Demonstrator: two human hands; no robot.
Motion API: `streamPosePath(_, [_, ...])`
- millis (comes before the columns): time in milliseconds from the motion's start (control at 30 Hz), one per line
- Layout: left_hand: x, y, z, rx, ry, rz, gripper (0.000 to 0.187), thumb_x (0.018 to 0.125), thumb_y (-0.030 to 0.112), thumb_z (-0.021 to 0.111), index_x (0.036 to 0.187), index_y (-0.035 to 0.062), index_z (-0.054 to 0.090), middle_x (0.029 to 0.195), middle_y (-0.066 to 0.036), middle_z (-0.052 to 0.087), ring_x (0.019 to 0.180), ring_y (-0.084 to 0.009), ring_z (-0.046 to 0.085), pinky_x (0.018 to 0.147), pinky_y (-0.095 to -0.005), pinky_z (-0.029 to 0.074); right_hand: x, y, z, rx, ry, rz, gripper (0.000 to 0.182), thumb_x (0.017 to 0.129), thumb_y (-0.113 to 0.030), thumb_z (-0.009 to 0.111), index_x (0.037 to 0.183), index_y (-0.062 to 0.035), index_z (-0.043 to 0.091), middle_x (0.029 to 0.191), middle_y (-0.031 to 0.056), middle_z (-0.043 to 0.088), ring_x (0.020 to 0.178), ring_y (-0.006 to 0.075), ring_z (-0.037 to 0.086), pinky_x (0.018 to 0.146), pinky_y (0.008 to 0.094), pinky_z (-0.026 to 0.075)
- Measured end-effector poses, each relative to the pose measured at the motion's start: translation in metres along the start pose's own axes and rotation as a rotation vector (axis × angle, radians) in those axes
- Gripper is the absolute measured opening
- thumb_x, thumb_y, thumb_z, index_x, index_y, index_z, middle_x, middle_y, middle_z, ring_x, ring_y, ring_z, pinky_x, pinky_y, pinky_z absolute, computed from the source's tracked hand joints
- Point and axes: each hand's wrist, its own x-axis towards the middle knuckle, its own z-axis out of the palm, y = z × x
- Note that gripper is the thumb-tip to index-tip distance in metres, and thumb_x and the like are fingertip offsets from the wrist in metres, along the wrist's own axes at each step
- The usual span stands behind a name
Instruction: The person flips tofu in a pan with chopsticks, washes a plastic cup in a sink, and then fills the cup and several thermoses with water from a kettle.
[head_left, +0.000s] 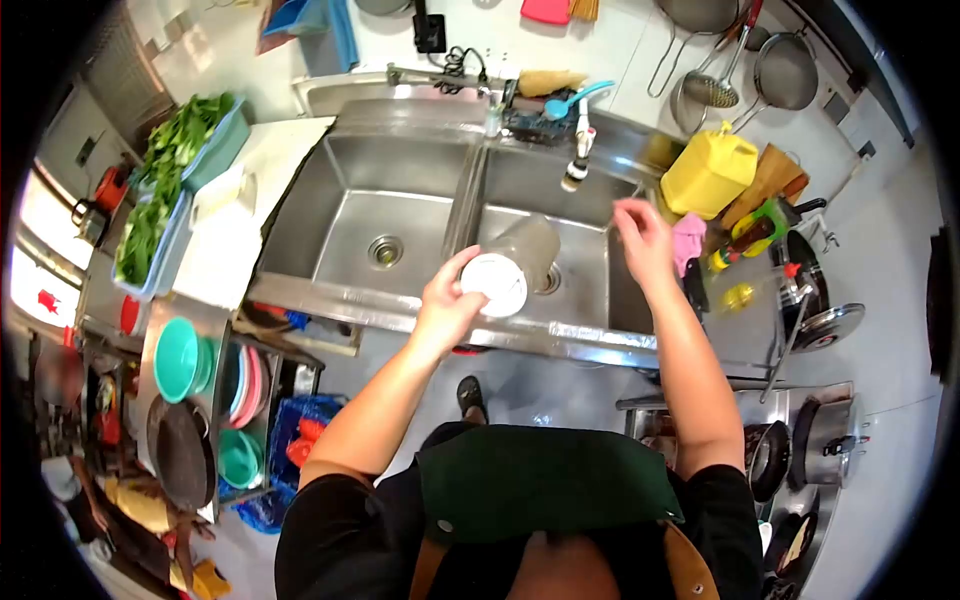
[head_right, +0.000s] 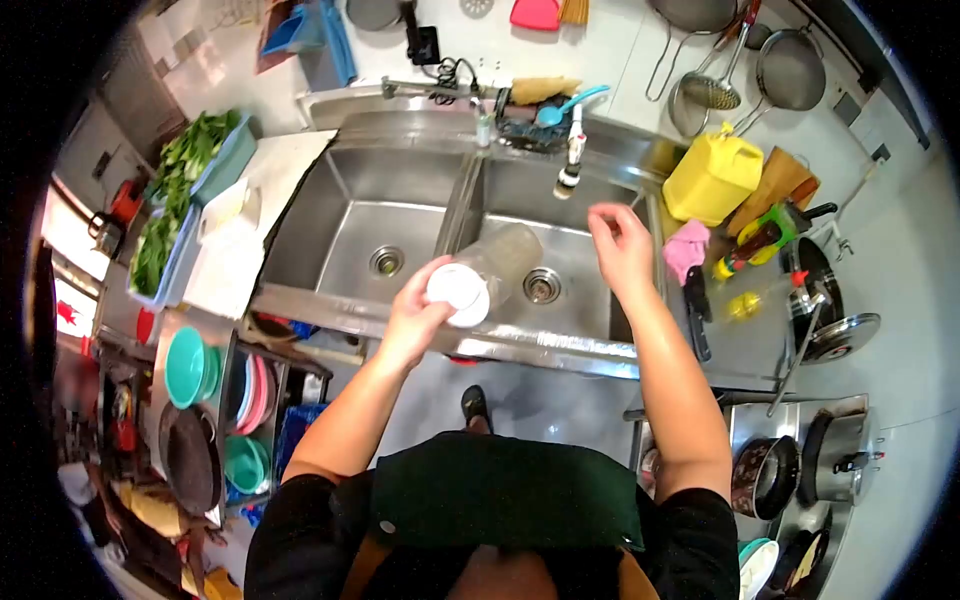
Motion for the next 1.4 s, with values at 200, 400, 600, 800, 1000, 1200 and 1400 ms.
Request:
streamPosePath(200, [0.161,-0.098,0.024,0.376,-0.11,-0.027,0.043,0.071,0.012,0.049,0.112,0.0023,0.047,0.067,-0.007,0.058,0.057,-0.0106,0.053,0.05,-0.0252,0.042,0.129,0.052,0.047,-0.026,0.025,0.543,0.031,0.076,-0.025,0.056,0.096,-0.0019,0.055,0.082,0.0082,0.058,0.071,0.0164,0.056,0.066,0.0256,0.046])
streamPosePath(400, [0.228,-0.151,0.047,0.293,-0.143,-0.423,0.044,0.075,0.022,0.052,0.118,0.0192,0.044,0.063,-0.003,0.052,0.053,-0.0122,0.049,0.043,-0.0288,0.04,0.176,0.14,0.079,-0.636,0.062,0.296,0.048,0.075,-0.028,0.055,0.114,-0.0041,0.044,0.101,0.0199,0.054,0.094,0.0332,0.052,0.082,0.0353,0.04])
streamPosePath(600, [0.263,-0.182,0.068,0.252,-0.082,-0.613,0.05,0.079,0.027,0.051,0.125,0.0258,0.033,0.066,-0.001,0.051,0.06,-0.0116,0.048,0.048,-0.0302,0.04,0.178,0.155,0.03,-0.206,-0.253,0.061,0.039,0.077,-0.012,0.054,0.114,-0.002,0.044,0.098,0.0162,0.057,0.088,0.0231,0.056,0.078,0.029,0.043])
streamPosePath(800, [0.281,-0.201,0.085,0.236,-0.104,-0.683,0.051,0.083,0.026,0.046,0.129,0.0268,0.024,0.067,0.0,0.049,0.055,-0.0114,0.043,0.048,-0.0288,0.041,0.063,0.251,0.066,-0.204,-0.302,0.456,0.046,0.079,-0.033,0.051,0.112,-0.0017,0.045,0.109,0.0172,0.051,0.107,0.0271,0.045,0.087,0.0368,0.037])
streamPosePath(1000, [0.278,-0.228,0.089,0.521,-0.141,-0.289,0.045,0.084,0.015,0.04,0.128,0.0208,0.03,0.068,-0.003,0.048,0.057,-0.0121,0.044,0.045,-0.029,0.041,0.087,0.287,0.115,-0.487,-0.188,0.719,0.028,0.077,-0.022,0.047,0.095,-0.0007,0.051,0.09,0.0174,0.055,0.081,0.0314,0.053,0.073,0.0413,0.042])
streamPosePath(1200, [0.295,-0.247,0.047,0.438,-0.116,-0.192,0.046,0.083,0.006,0.042,0.127,0.0017,0.028,0.104,-0.013,0.052,0.086,-0.0167,0.05,0.075,-0.0238,0.041,0.059,0.335,0.173,-0.258,-0.095,0.333,0.044,0.069,-0.026,0.056,0.104,-0.0003,0.048,0.105,0.0182,0.05,0.1,0.0334,0.045,0.088,0.0426,0.033])
streamPosePath(1400, [0.277,-0.175,0.102,0.891,-0.072,-0.204,0.048,0.081,0.007,0.045,0.126,0.0052,0.028,0.092,-0.02,0.054,0.078,-0.0292,0.054,0.07,-0.0332,0.043,0.095,0.221,0.112,-0.477,-0.053,0.718,0.044,0.07,-0.036,0.056,0.099,-0.0031,0.053,0.105,0.0192,0.05,0.099,0.0347,0.047,0.084,0.0389,0.038])
